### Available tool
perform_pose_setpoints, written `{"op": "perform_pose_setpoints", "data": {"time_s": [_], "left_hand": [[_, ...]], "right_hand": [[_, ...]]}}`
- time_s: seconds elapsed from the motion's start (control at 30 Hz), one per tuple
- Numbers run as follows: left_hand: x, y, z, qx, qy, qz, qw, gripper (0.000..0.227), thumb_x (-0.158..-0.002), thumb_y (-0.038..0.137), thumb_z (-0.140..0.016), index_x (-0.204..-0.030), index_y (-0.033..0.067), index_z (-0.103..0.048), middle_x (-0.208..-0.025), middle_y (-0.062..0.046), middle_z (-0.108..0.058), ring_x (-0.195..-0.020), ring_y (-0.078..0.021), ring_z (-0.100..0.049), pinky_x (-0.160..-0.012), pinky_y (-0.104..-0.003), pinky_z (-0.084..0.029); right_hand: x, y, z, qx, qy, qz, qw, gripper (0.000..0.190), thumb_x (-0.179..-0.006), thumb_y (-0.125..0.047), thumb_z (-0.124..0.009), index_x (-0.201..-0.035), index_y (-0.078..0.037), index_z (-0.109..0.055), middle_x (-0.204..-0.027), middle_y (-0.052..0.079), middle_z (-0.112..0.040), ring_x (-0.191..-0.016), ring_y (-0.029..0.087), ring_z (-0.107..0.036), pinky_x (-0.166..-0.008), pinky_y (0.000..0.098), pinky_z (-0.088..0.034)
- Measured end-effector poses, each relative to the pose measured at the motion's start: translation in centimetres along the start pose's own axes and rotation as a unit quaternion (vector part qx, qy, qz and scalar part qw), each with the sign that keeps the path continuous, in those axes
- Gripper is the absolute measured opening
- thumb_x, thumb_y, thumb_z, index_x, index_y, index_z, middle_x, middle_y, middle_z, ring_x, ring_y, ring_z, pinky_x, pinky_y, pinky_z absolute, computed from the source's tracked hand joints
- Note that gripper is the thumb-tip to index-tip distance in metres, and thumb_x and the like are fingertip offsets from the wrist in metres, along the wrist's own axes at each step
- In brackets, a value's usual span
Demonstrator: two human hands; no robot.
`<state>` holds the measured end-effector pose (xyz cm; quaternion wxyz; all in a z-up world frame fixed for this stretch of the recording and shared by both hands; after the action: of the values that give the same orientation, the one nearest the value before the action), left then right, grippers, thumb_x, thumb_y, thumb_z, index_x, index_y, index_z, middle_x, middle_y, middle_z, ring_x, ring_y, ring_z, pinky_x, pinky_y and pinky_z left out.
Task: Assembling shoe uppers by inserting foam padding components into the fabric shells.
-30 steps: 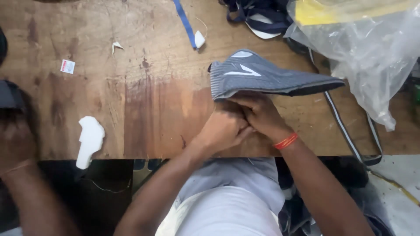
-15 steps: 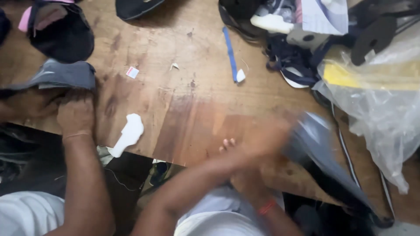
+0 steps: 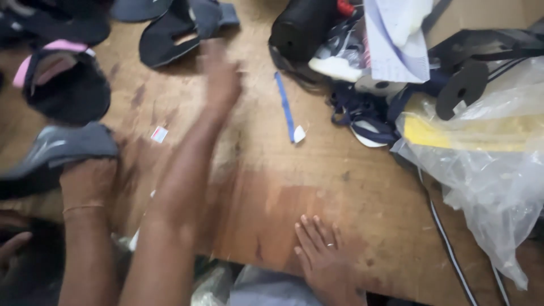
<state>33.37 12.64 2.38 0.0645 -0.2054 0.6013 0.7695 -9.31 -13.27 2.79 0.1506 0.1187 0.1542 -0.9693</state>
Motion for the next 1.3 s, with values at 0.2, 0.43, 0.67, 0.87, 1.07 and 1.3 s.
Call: {"op": "perform_pose_setpoints", "data": {"time_s": [0.2,0.43,0.67,0.87,1.07,1.3], "left_hand": [[-5.1,-2.9,7.4,-0.511,-0.028,-0.124,0.85,0.028,-0.1,0.029,-0.069,-0.114,0.0066,-0.077,-0.166,-0.035,-0.02,-0.156,-0.0514,-0.006,-0.12,-0.069,-0.013],[-6.9,-5.8,9.9,-0.529,-0.126,-0.002,0.839,0.034,-0.091,0.027,-0.071,-0.114,0.0028,-0.073,-0.161,-0.031,-0.028,-0.146,-0.0525,-0.022,-0.113,-0.069,-0.023],[-5.7,-9.1,10.7,-0.575,-0.081,-0.149,0.801,0.013,-0.095,0.006,-0.062,-0.099,0.0015,-0.074,-0.129,-0.023,-0.066,-0.112,-0.0422,-0.065,-0.098,-0.05,-0.052],[-1.8,4.4,7.4,-0.469,-0.024,-0.178,0.865,0.027,-0.091,-0.002,-0.061,-0.111,0.0067,-0.078,-0.107,-0.016,-0.073,-0.1,-0.0388,-0.066,-0.089,-0.05,-0.052],[6.4,15.6,5.4,-0.149,0.038,-0.071,0.985,0.033,-0.092,-0.003,-0.068,-0.122,0.0071,-0.077,-0.11,-0.009,-0.075,-0.102,-0.0242,-0.069,-0.093,-0.036,-0.054],[26.7,16.9,-0.3,0.452,-0.022,0.29,0.843,0.027,-0.093,-0.003,-0.068,-0.119,0.0004,-0.067,-0.1,-0.002,-0.069,-0.085,-0.01,-0.063,-0.077,-0.025,-0.052]], "right_hand": [[-10.0,2.4,1.1,-0.012,0.003,0.046,0.999,0.065,-0.094,-0.041,-0.061,-0.149,-0.007,-0.048,-0.154,0.03,-0.036,-0.142,0.047,-0.037,-0.116,0.057,-0.027],[-22.9,6.2,-2.5,-0.087,0.095,0.08,0.988,0.035,-0.092,-0.019,-0.067,-0.125,-0.01,-0.066,-0.124,0.02,-0.061,-0.107,0.037,-0.064,-0.086,0.047,-0.053],[-28.4,12.3,-1.4,0.102,0.008,0.247,0.964,0.006,-0.09,-0.008,-0.056,-0.09,-0.007,-0.061,-0.085,0.012,-0.06,-0.085,0.031,-0.066,-0.07,0.0416,-0.055],[-30.8,17.6,23.4,0.052,0.193,-0.057,0.978,0.046,-0.097,-0.034,-0.084,-0.111,0.005,-0.063,-0.103,0.019,-0.066,-0.088,0.035,-0.067,-0.075,0.0489,-0.053],[-22.7,16.5,24.9,-0.051,0.244,-0.063,0.966,0.018,-0.105,-0.012,-0.075,-0.117,0.0,-0.069,-0.126,0.012,-0.069,-0.1,0.024,-0.072,-0.086,0.0312,-0.059],[-8.8,9.1,13.1,-0.179,0.177,-0.09,0.964,0.077,-0.086,-0.015,-0.076,-0.154,-0.003,-0.042,-0.152,0.015,-0.053,-0.129,0.028,-0.06,-0.1,0.0371,-0.053]]}}
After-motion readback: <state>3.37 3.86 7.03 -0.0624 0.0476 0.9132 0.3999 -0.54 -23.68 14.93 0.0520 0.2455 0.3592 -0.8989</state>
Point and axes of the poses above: each hand's wrist, its own x-axis away from the middle knuckle, its own z-axis out of the back of the hand, y = z × x, the point moved 1 cm from there along -x, towards the middle knuckle
